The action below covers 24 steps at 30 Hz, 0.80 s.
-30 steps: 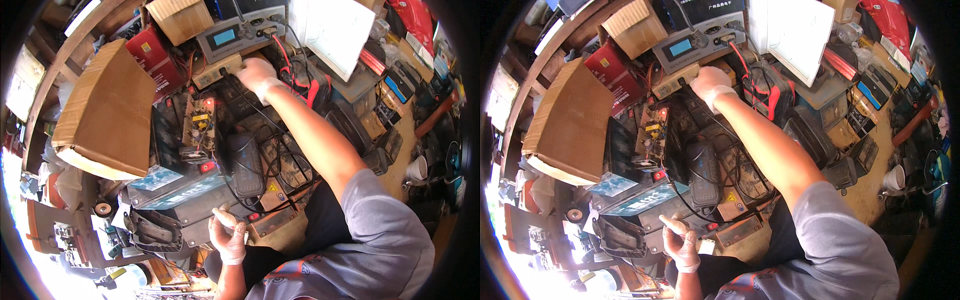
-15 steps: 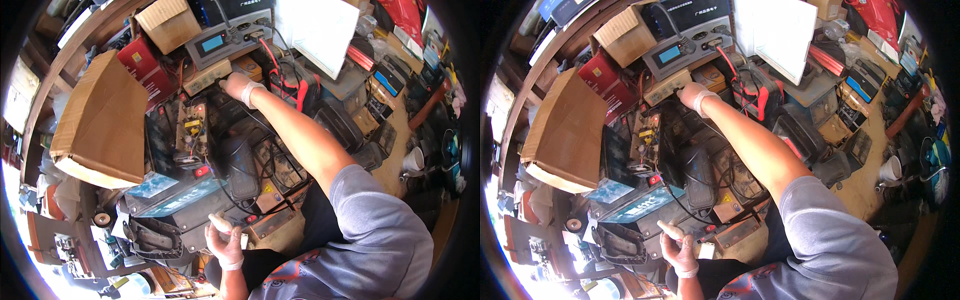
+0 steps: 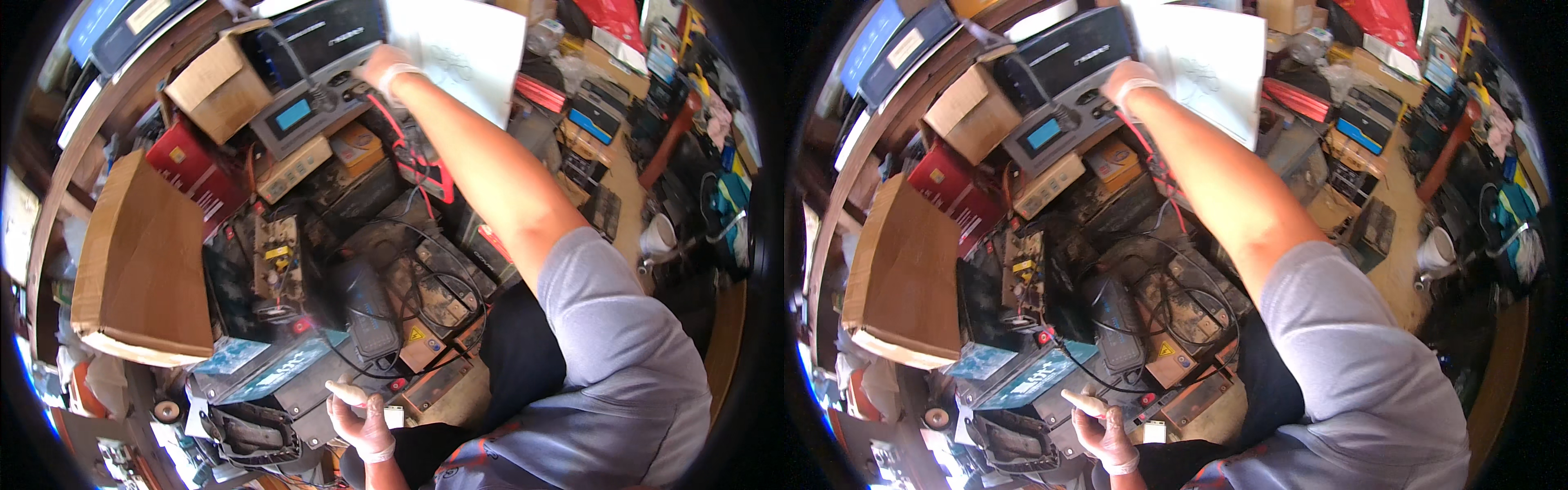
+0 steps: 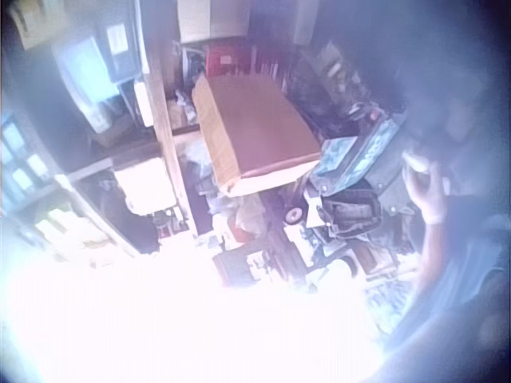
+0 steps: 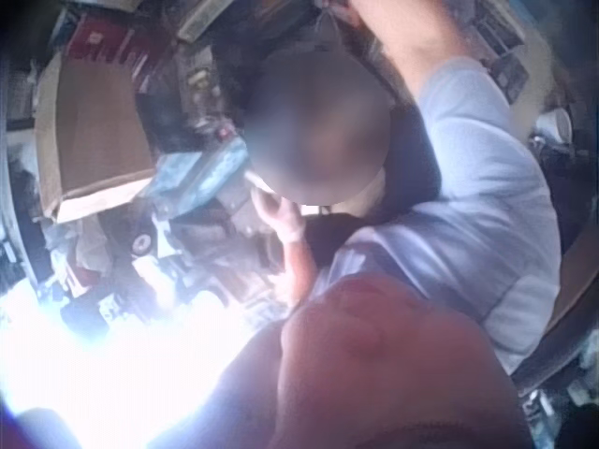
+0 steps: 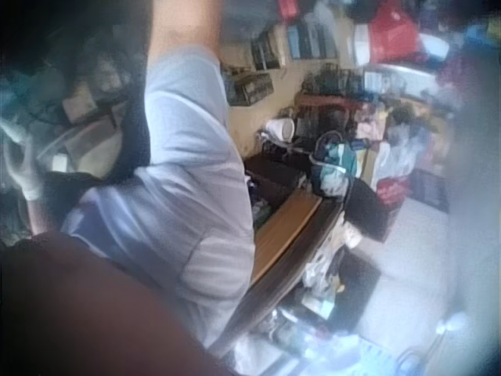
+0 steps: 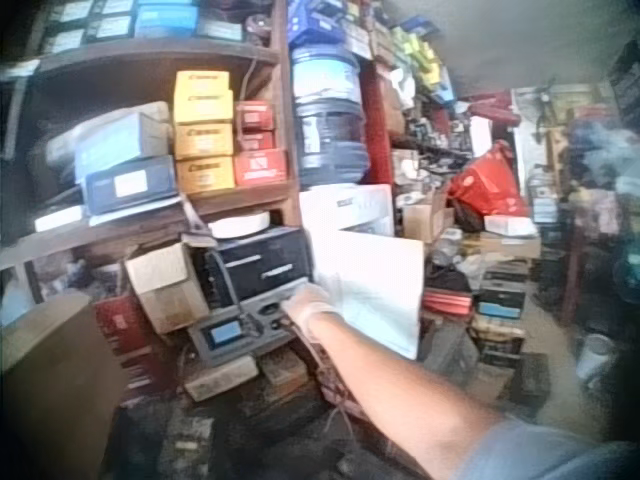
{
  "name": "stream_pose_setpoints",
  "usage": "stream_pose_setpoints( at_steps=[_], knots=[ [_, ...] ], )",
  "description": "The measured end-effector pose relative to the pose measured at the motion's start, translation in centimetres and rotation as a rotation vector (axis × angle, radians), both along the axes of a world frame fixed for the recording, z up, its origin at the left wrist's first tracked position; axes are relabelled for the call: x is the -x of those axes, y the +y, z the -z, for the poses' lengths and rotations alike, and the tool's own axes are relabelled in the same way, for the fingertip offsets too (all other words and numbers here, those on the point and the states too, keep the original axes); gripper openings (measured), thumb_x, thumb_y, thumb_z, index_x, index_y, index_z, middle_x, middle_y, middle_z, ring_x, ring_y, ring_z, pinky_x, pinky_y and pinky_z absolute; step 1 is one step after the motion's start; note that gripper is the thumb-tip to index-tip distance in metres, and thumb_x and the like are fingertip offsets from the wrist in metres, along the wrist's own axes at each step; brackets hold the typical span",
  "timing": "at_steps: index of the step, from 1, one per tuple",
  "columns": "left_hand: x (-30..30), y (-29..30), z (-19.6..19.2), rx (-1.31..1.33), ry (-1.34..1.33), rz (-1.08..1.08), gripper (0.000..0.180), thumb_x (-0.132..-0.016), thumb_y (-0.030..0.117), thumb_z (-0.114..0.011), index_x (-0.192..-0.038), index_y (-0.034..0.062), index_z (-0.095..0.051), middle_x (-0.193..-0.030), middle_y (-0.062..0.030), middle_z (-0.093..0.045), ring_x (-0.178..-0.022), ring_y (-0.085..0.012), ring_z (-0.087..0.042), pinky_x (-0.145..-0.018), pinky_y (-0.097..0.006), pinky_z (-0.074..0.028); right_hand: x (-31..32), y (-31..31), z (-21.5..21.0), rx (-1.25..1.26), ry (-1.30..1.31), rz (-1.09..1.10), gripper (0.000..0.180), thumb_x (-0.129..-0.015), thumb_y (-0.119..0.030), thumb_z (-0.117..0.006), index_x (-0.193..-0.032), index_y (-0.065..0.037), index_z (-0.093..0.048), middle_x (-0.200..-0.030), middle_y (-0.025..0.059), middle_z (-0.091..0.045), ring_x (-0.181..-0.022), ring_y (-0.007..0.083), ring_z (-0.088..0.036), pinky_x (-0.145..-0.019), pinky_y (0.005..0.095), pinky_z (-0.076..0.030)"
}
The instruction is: The person applies adhesive to a wire, then moves to an outdoor area to inspect and manipulate a small electronic device. They wipe the device with a cloth, connect wires, and use a screwdriver to adjust components before closing the casing.
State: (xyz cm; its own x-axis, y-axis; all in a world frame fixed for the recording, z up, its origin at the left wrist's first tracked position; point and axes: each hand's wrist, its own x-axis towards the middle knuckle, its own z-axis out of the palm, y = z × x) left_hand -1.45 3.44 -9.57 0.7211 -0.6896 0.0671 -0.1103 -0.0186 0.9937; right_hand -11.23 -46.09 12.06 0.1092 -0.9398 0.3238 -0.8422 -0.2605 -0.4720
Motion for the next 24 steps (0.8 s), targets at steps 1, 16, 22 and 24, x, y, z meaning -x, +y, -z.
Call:
stream_pose_setpoints(
  at_steps=[1, 16, 22, 24],
  knots=[
    [0.0, 0.0, 0.0, -0.013, -0.008, 0.000, 0.064, -0.068, 0.015, -0.074, -0.124, -0.0072, -0.053, -0.113, -0.0115, -0.054, -0.106, -0.0235, -0.051, -0.097, -0.036, -0.038, -0.4, -0.6, 0.2, 0.044, 0.034, 0.006, 0.029, -0.083, -0.027, -0.059, -0.095, -0.004, -0.072, -0.105, 0.0196, -0.067, -0.099, 0.0341, -0.066, -0.085, 0.0389, -0.052],
    [0.7, 0.2, -1.2, 0.126, 0.024, 0.047, 0.078, -0.079, 0.013, -0.071, -0.142, -0.0067, -0.029, -0.084, 0.0043, -0.044, -0.077, -0.0066, -0.042, -0.084, -0.021, -0.037, -0.2, 1.2, 1.2, 0.046, -0.159, 0.090, 0.047, -0.083, -0.047, -0.065, -0.099, -0.003, -0.070, -0.107, 0.0203, -0.066, -0.102, 0.0359, -0.063, -0.088, 0.0414, -0.050],
    [0.5, 0.4, -1.3, 0.102, 0.059, 0.019, 0.083, -0.077, 0.016, -0.073, -0.144, -0.0051, -0.028, -0.085, 0.0040, -0.044, -0.078, -0.0075, -0.042, -0.085, -0.023, -0.038, 0.2, 1.4, 1.9, 0.102, -0.163, 0.070, 0.048, -0.083, -0.047, -0.064, -0.097, -0.002, -0.071, -0.104, 0.0208, -0.067, -0.100, 0.0367, -0.064, -0.086, 0.0422, -0.050],
    [0.4, 0.6, -1.4, 0.099, 0.112, 0.012, 0.082, -0.077, 0.017, -0.074, -0.143, -0.0050, -0.030, -0.085, 0.0036, -0.044, -0.078, -0.0078, -0.043, -0.086, -0.024, -0.038, 0.3, 1.7, 1.7, 0.108, -0.149, 0.077, 0.049, -0.082, -0.048, -0.065, -0.097, -0.002, -0.071, -0.104, 0.0217, -0.067, -0.100, 0.0368, -0.064, -0.086, 0.0422, -0.050]
  ],
)
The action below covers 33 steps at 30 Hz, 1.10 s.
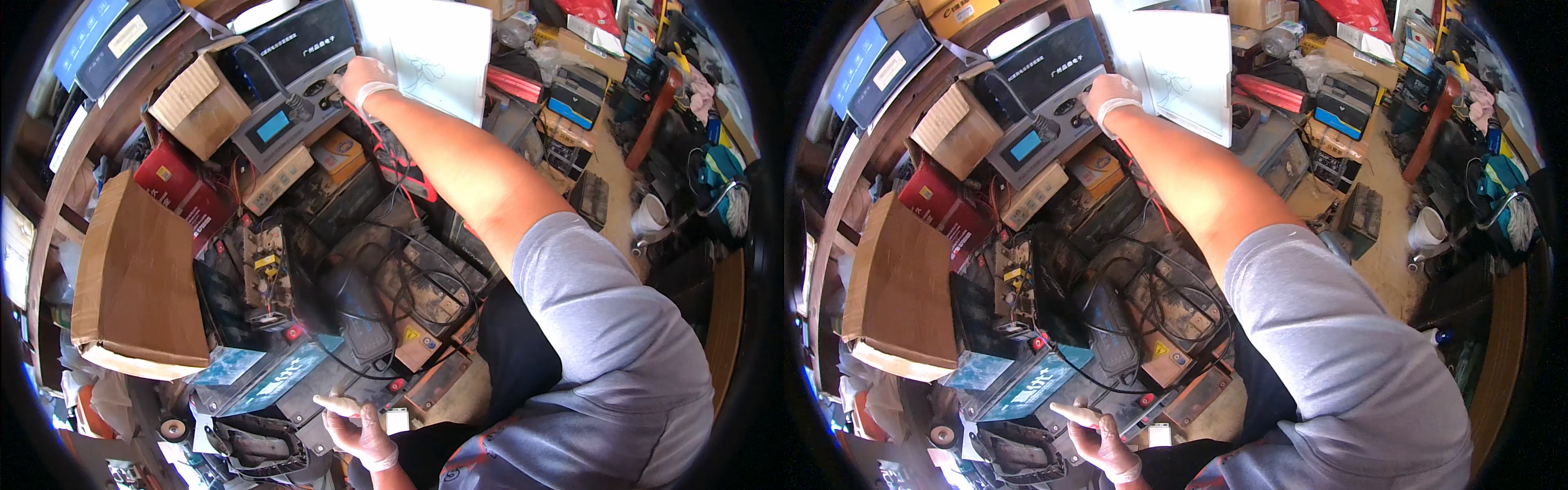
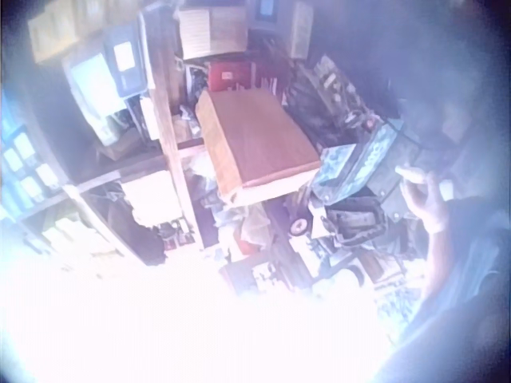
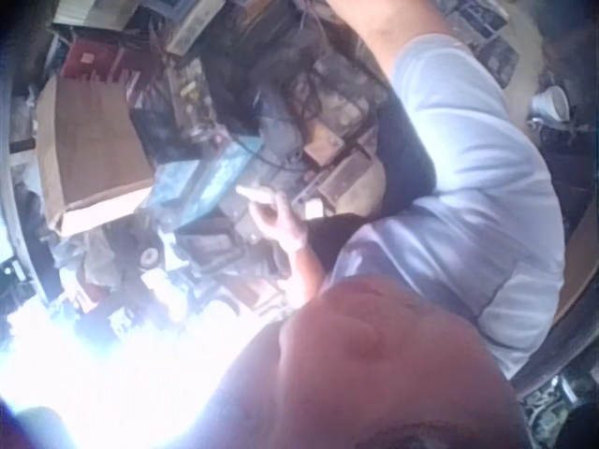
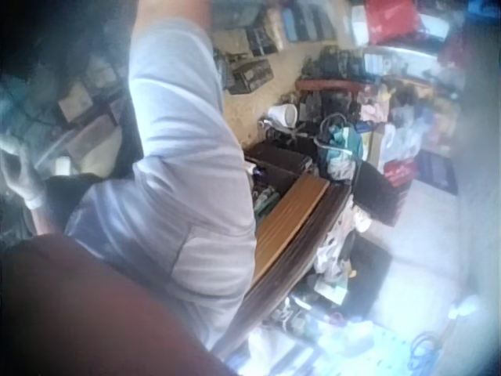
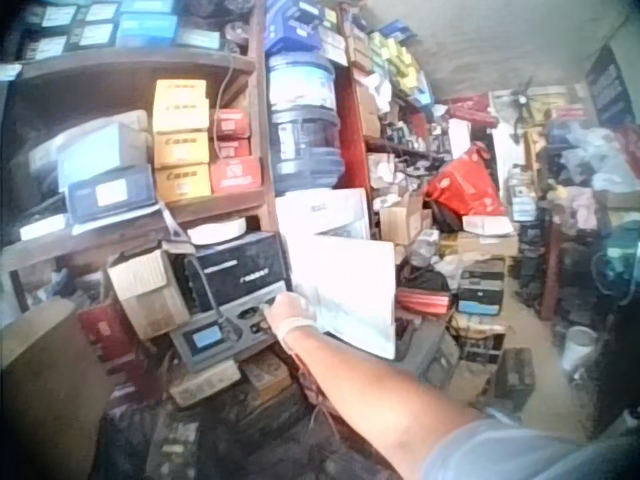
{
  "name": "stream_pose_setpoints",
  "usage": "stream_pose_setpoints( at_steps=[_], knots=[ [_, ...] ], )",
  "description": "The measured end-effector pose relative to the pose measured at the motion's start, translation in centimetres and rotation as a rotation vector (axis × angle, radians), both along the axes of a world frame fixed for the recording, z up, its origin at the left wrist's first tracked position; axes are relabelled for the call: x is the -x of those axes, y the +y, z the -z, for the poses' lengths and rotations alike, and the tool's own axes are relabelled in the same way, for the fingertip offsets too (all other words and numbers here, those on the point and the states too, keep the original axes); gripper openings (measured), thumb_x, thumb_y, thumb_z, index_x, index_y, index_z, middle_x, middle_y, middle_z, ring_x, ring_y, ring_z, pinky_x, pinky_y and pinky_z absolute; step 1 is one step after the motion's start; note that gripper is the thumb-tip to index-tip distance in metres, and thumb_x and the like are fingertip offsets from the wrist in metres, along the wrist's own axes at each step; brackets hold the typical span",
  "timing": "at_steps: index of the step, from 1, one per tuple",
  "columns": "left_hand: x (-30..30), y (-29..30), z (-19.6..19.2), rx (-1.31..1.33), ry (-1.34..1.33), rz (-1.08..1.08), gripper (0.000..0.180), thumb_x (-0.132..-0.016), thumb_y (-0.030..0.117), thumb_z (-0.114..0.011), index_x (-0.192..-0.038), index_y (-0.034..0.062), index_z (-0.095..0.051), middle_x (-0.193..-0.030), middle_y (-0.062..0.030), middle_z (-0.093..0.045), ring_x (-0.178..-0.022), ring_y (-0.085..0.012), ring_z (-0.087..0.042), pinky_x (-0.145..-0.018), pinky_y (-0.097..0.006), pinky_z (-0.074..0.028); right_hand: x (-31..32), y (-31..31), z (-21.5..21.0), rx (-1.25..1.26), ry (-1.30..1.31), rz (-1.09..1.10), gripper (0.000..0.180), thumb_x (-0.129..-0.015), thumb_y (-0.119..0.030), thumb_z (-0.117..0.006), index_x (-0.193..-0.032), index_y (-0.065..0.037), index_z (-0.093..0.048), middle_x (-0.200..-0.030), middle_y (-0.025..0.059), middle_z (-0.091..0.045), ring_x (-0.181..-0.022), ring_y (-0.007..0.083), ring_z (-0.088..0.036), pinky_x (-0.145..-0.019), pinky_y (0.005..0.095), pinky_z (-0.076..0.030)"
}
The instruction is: The person applies adhesive to a wire, then moves to an outdoor area to inspect and manipulate a small electronic device. They wipe the device with a cloth, connect wires, and use a screwdriver to adjust components before closing the casing.
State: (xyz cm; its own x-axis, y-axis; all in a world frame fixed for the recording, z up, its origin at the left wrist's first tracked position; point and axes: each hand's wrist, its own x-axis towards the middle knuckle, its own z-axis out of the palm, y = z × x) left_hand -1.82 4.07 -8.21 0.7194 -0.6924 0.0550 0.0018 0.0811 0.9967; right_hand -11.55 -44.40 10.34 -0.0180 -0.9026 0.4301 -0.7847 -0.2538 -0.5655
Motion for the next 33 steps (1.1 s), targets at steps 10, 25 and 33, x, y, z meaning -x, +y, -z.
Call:
stream_pose_setpoints(
  at_steps=[10, 25, 33],
  knots=[
    [-0.5, 0.7, 0.9, 0.012, -0.012, -0.042, 0.076, -0.074, 0.019, -0.077, -0.136, -0.0061, -0.040, -0.119, -0.0088, -0.052, -0.105, -0.0175, -0.050, -0.092, -0.031, -0.039, 0.1, 0.7, -0.1, -0.011, 0.011, 0.042, 0.046, -0.081, -0.047, -0.065, -0.096, -0.004, -0.072, -0.100, 0.0185, -0.069, -0.097, 0.0336, -0.065, -0.085, 0.0411, -0.051],
    [-2.1, -0.9, 0.8, -0.097, -0.464, -0.204, 0.055, -0.066, 0.002, -0.075, -0.117, -0.0036, -0.057, -0.105, -0.0147, -0.058, -0.098, -0.0292, -0.055, -0.089, -0.038, -0.043, 0.4, 1.1, 1.1, -0.006, -0.160, -0.049, 0.063, -0.074, -0.056, -0.070, -0.110, -0.003, -0.068, -0.109, 0.0184, -0.067, -0.104, 0.0302, -0.063, -0.094, 0.0388, -0.046],
    [-3.2, 4.5, -10.4, -0.425, -0.283, -0.453, 0.063, -0.071, 0.011, -0.080, -0.129, 0.0077, -0.055, -0.109, -0.0107, -0.047, -0.090, -0.0184, -0.050, -0.080, -0.029, -0.045, 4.6, 11.5, -2.4, -0.347, -0.367, -0.445, 0.031, -0.080, -0.023, -0.073, -0.101, -0.002, -0.065, -0.087, 0.0046, -0.068, -0.077, 0.0122, -0.059, -0.074, 0.0309, -0.048]
  ],
)
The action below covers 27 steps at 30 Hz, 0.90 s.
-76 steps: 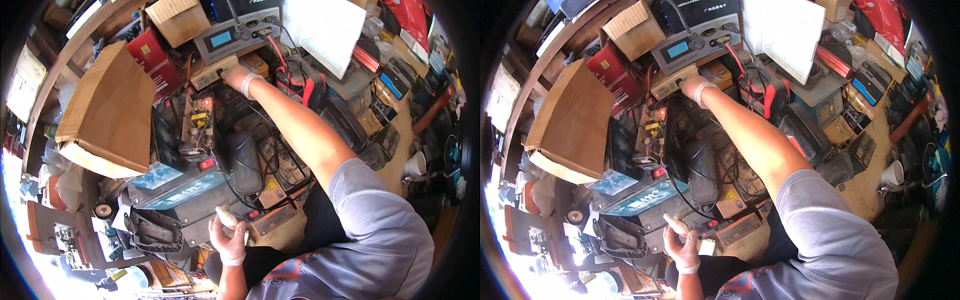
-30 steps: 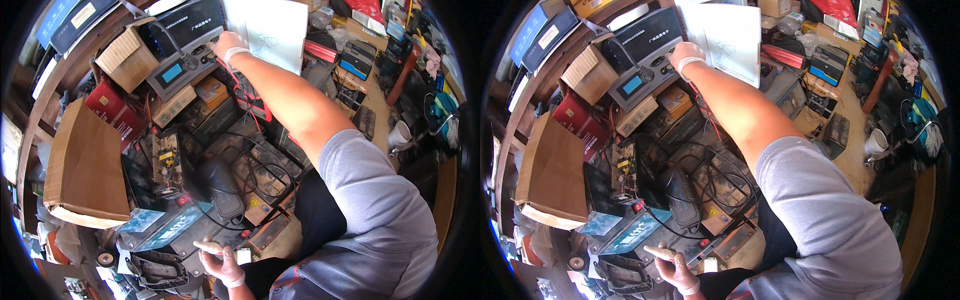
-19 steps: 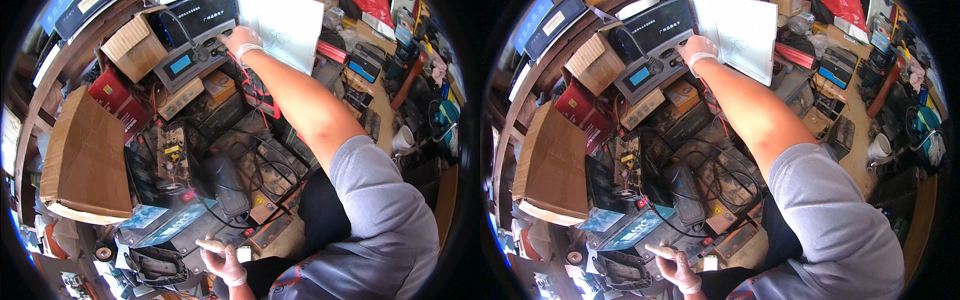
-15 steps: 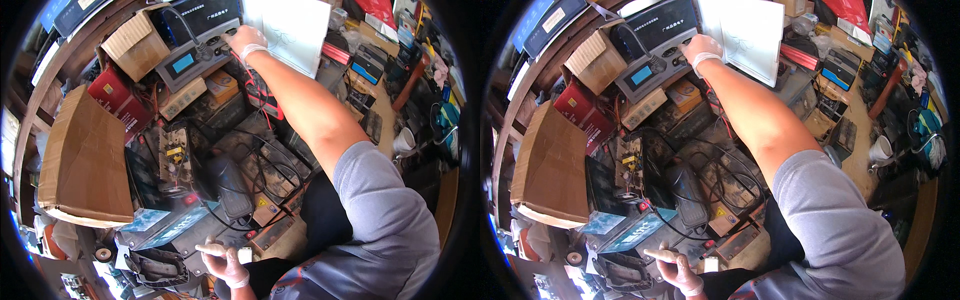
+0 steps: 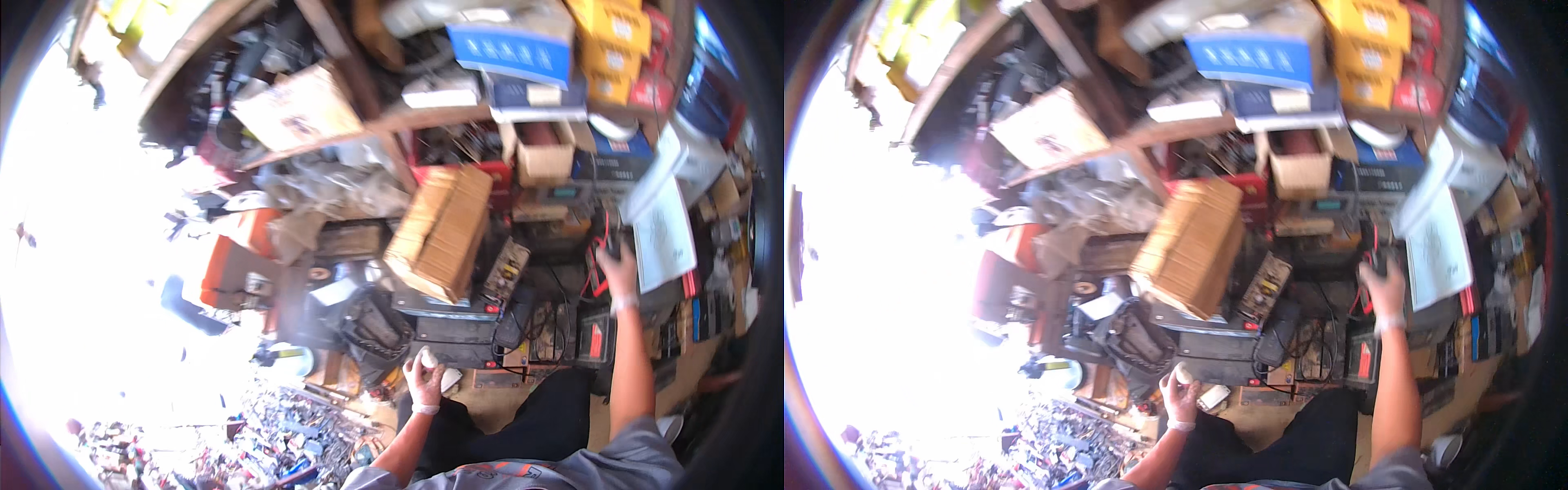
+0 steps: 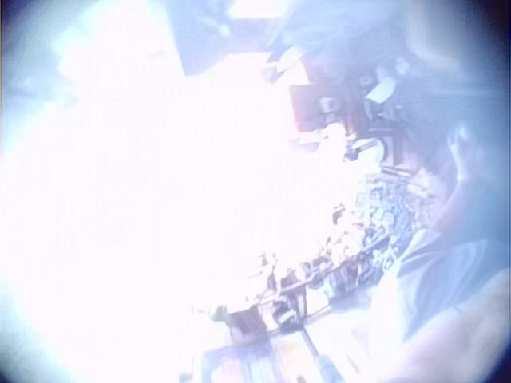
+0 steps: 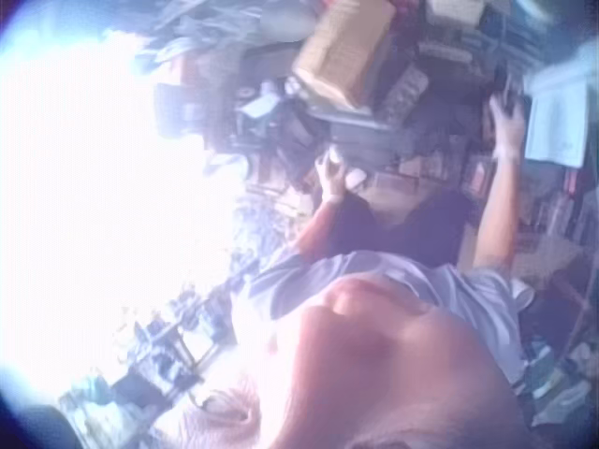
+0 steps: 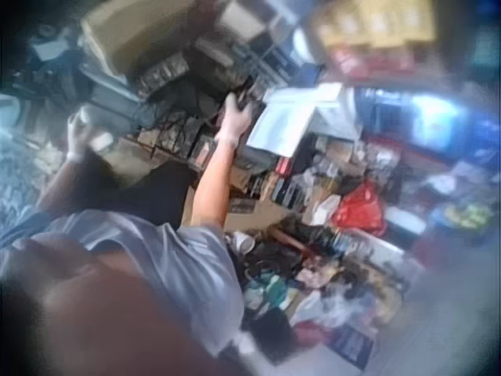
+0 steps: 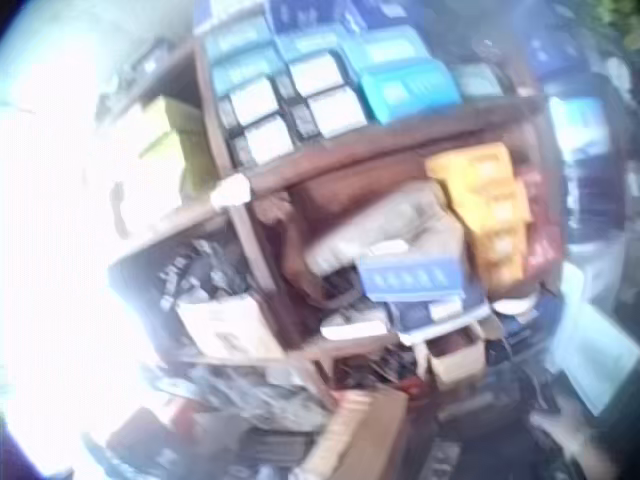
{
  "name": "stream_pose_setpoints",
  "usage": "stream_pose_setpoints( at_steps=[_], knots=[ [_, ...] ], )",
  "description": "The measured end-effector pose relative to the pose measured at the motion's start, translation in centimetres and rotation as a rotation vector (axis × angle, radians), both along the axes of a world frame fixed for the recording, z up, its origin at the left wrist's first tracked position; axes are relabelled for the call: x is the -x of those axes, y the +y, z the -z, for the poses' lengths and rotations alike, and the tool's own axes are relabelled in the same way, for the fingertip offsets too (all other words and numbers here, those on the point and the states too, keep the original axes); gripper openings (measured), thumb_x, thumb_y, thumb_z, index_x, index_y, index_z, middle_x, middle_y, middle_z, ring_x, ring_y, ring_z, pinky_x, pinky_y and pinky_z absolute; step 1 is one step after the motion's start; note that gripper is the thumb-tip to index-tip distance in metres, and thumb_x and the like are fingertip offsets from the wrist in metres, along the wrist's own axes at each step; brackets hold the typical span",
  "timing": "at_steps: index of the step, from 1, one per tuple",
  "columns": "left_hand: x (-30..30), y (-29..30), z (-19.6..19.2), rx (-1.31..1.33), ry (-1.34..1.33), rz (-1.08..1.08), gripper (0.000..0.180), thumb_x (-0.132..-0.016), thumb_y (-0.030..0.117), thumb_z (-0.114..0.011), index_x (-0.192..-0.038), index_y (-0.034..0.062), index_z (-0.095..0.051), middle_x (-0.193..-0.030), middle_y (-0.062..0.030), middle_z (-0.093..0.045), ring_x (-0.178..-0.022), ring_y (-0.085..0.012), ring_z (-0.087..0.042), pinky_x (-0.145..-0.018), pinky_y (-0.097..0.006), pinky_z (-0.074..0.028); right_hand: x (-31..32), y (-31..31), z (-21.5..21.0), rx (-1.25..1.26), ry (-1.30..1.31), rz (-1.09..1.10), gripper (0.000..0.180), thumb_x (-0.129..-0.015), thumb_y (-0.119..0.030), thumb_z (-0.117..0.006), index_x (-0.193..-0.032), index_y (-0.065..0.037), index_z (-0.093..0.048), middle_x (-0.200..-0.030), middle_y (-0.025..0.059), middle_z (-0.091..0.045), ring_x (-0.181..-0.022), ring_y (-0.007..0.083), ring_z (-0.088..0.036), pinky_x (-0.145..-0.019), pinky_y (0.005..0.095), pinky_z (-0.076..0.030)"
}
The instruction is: The person applies adhesive to a wire, then moves to an outdoor area to inspect and manipulate a small electronic device. They wipe the device with a cloth, connect wires, and use a screwdriver to adjust components before closing the casing.
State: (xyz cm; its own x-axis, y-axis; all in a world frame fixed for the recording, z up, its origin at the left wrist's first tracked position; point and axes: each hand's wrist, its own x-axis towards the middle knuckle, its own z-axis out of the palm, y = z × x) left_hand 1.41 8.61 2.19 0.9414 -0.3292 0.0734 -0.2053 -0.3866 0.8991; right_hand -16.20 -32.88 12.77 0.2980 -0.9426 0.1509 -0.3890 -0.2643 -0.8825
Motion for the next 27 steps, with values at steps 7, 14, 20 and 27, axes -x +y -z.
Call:
stream_pose_setpoints(
  at_steps=[7, 14, 20, 27],
  knots=[
    [-7.5, 5.8, -25.8, -0.011, -0.126, -0.388, 0.042, -0.075, 0.013, -0.077, -0.113, 0.0036, -0.061, -0.095, -0.0041, -0.050, -0.083, -0.0120, -0.051, -0.071, -0.028, -0.044, 4.7, 8.8, -2.3, -0.222, 0.160, -0.030, 0.025, -0.077, -0.017, -0.072, -0.094, 0.000, -0.063, -0.085, 0.0173, -0.066, -0.082, 0.0304, -0.064, -0.074, 0.0404, -0.049],
    [-30.3, 4.7, -47.1, -0.218, -0.600, -0.228, 0.039, -0.083, 0.018, -0.065, -0.120, 0.0058, -0.059, -0.098, -0.0177, -0.063, -0.091, -0.0341, -0.058, -0.084, -0.043, -0.045, 8.3, 14.1, -0.3, -0.138, 0.297, -0.199, 0.031, -0.071, -0.008, -0.077, -0.099, -0.004, -0.065, -0.102, 0.0114, -0.065, -0.097, 0.0266, -0.063, -0.084, 0.0350, -0.049],
    [-57.1, 1.3, -48.0, -0.496, -0.908, -0.216, 0.024, -0.081, 0.024, -0.064, -0.095, 0.0047, -0.068, -0.087, -0.0207, -0.066, -0.076, -0.0362, -0.062, -0.074, -0.044, -0.049, 10.8, 17.7, -0.6, -0.420, 0.287, 0.076, 0.023, -0.077, -0.011, -0.072, -0.100, -0.008, -0.067, -0.101, 0.0071, -0.069, -0.092, 0.0182, -0.064, -0.081, 0.0350, -0.050],
    [-77.8, 2.5, -40.5, -1.069, -0.565, -0.009, 0.053, -0.077, 0.045, -0.070, -0.113, 0.0061, -0.066, -0.109, -0.0176, -0.067, -0.103, -0.0329, -0.063, -0.084, -0.042, -0.050, 9.1, 23.4, -6.1, -0.444, 0.327, 0.200, 0.031, -0.076, -0.022, -0.078, -0.102, -0.009, -0.066, -0.095, 0.0043, -0.067, -0.086, 0.0162, -0.062, -0.080, 0.0318, -0.050]
  ],
)
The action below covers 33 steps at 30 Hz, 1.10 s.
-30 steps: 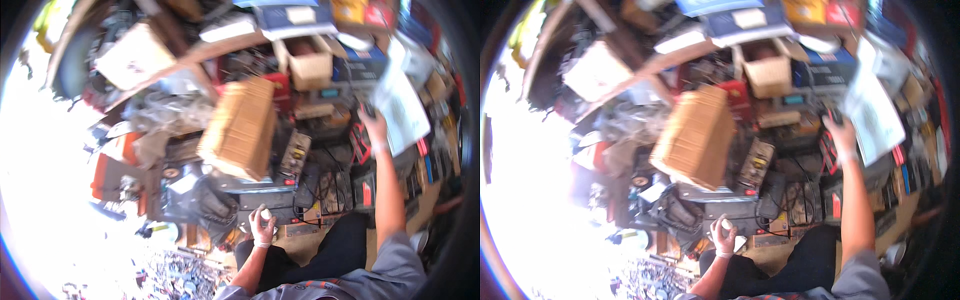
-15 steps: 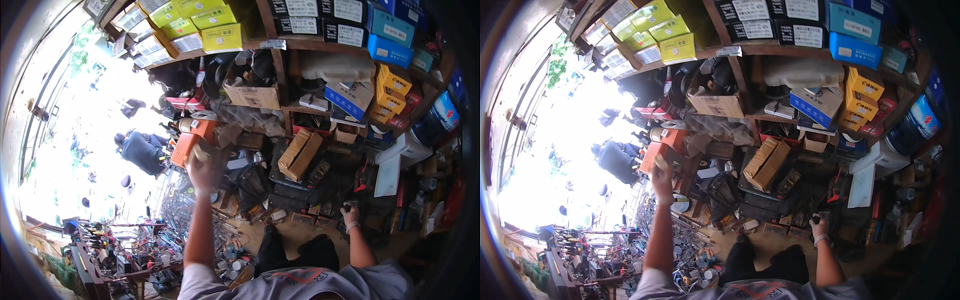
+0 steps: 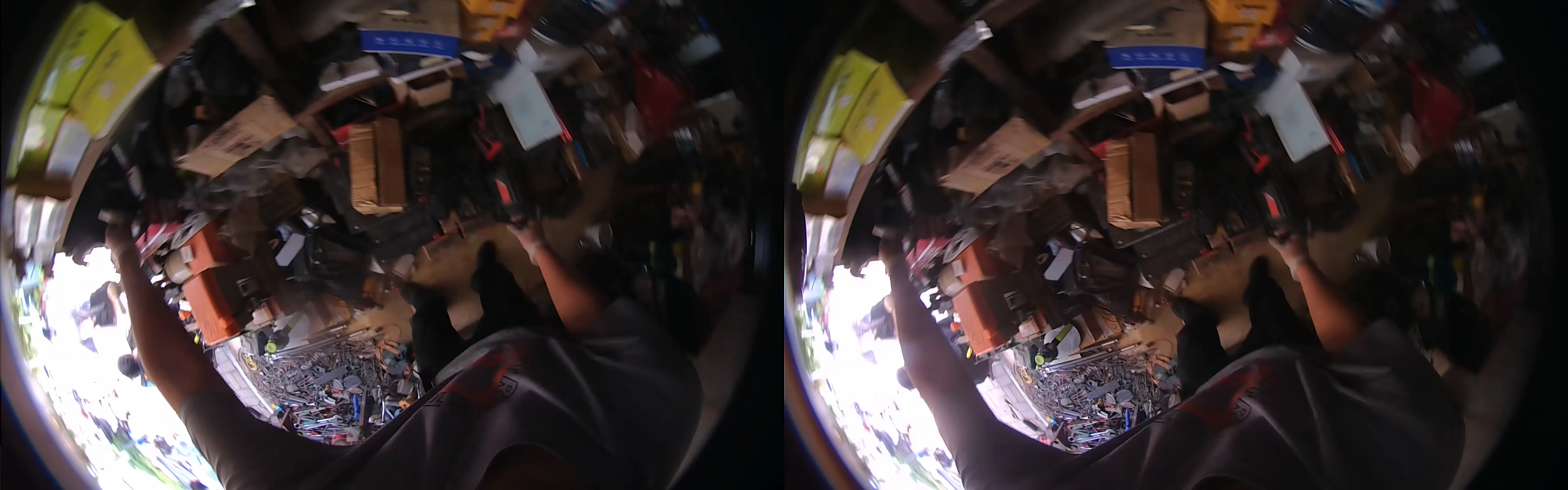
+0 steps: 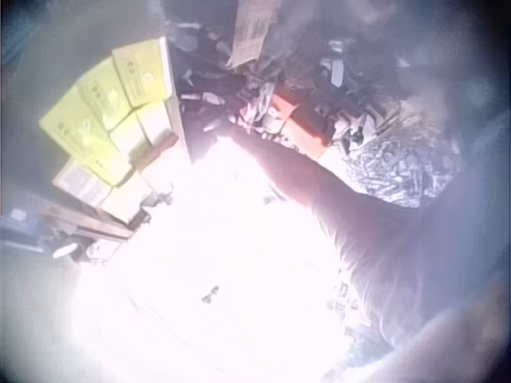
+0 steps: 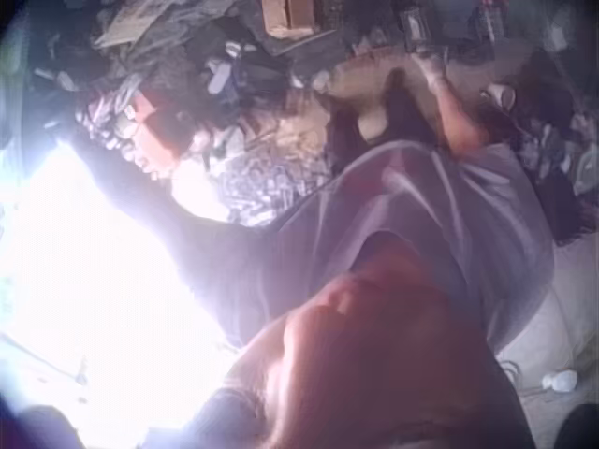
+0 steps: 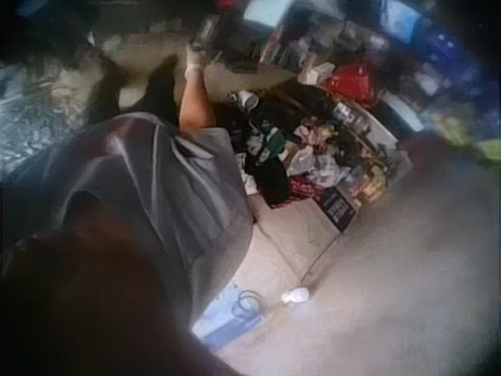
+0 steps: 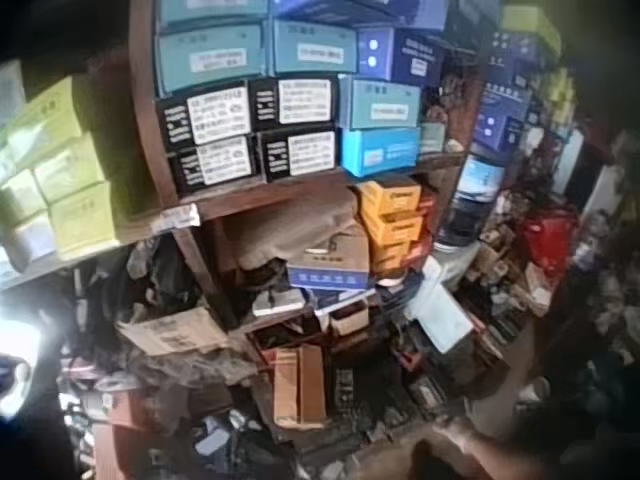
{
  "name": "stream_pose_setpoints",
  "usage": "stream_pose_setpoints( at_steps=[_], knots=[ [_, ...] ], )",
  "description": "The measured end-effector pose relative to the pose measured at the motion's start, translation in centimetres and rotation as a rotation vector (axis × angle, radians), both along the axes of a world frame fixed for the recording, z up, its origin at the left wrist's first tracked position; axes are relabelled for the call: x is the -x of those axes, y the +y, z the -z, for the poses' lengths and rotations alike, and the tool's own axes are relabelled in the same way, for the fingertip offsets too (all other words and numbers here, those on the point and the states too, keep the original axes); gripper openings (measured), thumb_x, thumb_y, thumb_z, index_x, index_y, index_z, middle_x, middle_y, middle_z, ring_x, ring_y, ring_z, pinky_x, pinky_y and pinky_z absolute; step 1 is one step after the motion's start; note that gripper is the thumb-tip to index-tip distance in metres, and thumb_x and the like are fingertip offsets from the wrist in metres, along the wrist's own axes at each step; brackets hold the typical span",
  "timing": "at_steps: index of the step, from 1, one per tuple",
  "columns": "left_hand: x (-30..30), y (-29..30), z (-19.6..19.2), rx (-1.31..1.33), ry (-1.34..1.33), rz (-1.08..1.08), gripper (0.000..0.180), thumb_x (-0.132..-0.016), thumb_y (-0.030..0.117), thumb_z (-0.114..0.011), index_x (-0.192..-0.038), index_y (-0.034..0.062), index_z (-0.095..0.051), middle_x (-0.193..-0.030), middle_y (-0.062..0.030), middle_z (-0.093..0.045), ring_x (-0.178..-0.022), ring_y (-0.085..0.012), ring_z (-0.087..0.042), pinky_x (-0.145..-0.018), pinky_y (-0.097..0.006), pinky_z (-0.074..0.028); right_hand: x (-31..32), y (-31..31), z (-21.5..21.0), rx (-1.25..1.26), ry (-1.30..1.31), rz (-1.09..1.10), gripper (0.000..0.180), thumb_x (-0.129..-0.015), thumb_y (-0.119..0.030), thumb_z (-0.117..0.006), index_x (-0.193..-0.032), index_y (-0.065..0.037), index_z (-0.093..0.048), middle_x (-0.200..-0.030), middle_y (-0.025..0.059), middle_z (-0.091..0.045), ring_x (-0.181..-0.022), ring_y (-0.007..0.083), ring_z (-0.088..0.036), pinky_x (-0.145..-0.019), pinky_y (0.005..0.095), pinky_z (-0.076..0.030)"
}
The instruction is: The person applies adhesive to a wire, then moves to an outdoor area to inspect and manipulate a small electronic device. They wipe the device with a cloth, connect wires, and use a screwdriver to adjust components before closing the casing.
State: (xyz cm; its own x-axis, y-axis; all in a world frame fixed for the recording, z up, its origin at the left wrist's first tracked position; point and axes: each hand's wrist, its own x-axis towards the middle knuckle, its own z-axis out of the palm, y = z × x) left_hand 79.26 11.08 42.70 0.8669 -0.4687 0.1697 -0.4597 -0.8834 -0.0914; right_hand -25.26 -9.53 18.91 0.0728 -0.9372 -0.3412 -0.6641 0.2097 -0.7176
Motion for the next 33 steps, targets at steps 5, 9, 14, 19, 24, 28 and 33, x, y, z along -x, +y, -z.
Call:
stream_pose_setpoints(
  at_steps=[5, 9, 14, 19, 24, 28, 33],
  knots=[
    [1.6, 3.9, -0.4, -0.048, 0.066, 0.197, 0.052, -0.082, 0.043, -0.066, -0.117, 0.0059, -0.064, -0.120, -0.0177, -0.060, -0.112, -0.0310, -0.057, -0.088, -0.041, -0.048, -3.9, -0.6, -1.2, -0.082, -0.165, 0.209, 0.032, -0.075, -0.023, -0.079, -0.099, -0.006, -0.068, -0.097, 0.0070, -0.069, -0.089, 0.0176, -0.063, -0.079, 0.0349, -0.048],
    [9.1, 4.4, -3.3, 0.179, 0.221, 0.569, 0.050, -0.086, 0.039, -0.062, -0.123, 0.0064, -0.061, -0.130, -0.0173, -0.052, -0.121, -0.0286, -0.051, -0.093, -0.039, -0.044, -6.2, -2.8, -2.3, -0.089, -0.129, 0.125, 0.031, -0.074, -0.021, -0.079, -0.095, -0.002, -0.068, -0.097, 0.0079, -0.069, -0.089, 0.0203, -0.064, -0.080, 0.0368, -0.047],
    [24.9, 5.2, -7.4, 0.727, 0.527, 0.140, 0.046, -0.093, 0.028, -0.053, -0.135, 0.0067, -0.052, -0.145, -0.0158, -0.037, -0.132, -0.0252, -0.038, -0.105, -0.037, -0.035, -9.8, -7.4, 0.7, -0.319, -0.200, 0.084, 0.023, -0.076, -0.018, -0.076, -0.091, -0.004, -0.067, -0.090, 0.0046, -0.068, -0.084, 0.0168, -0.064, -0.065, 0.0312, -0.052],
    [44.9, 13.2, -5.3, 0.613, 0.306, 0.083, 0.046, -0.099, 0.022, -0.047, -0.135, -0.0071, -0.045, -0.146, -0.0181, -0.039, -0.134, -0.0274, -0.038, -0.110, -0.037, -0.030, -15.9, -12.8, 6.1, -0.557, -0.420, 0.139, 0.011, -0.080, -0.014, -0.070, -0.087, -0.007, -0.064, -0.079, 0.0025, -0.065, -0.072, 0.0133, -0.064, -0.053, 0.0250, -0.051],
    [68.3, 21.5, 2.0, 0.631, 0.699, -0.659, 0.049, -0.095, 0.028, -0.052, -0.132, -0.0033, -0.050, -0.136, -0.0225, -0.047, -0.129, -0.0309, -0.044, -0.107, -0.040, -0.035, -21.8, -18.1, 11.0, -0.656, -0.313, 0.172, 0.009, -0.082, -0.012, -0.068, -0.086, -0.005, -0.063, -0.072, 0.0036, -0.064, -0.059, 0.0172, -0.062, -0.050, 0.0267, -0.048],
    [82.9, 24.0, 6.1, 0.613, 0.941, -0.887, 0.046, -0.084, 0.009, -0.070, -0.124, -0.0067, -0.054, -0.125, -0.0158, -0.058, -0.112, -0.0238, -0.055, -0.096, -0.033, -0.044, -22.5, -18.9, 14.0, -0.819, -0.481, 0.093, 0.010, -0.081, -0.011, -0.067, -0.085, -0.003, -0.062, -0.072, 0.0070, -0.063, -0.056, 0.0172, -0.056, -0.047, 0.0287, -0.043],
    [90.9, 23.7, 6.9, 0.526, 1.015, -1.016, 0.052, -0.084, 0.009, -0.070, -0.129, -0.0073, -0.049, -0.130, -0.0184, -0.054, -0.118, -0.0251, -0.052, -0.101, -0.034, -0.039, -22.2, -17.8, 15.1, -0.911, -0.691, 0.058, 0.013, -0.081, -0.013, -0.070, -0.083, -0.004, -0.062, -0.075, 0.0063, -0.060, -0.060, 0.0179, -0.053, -0.046, 0.0292, -0.040]
  ],
)
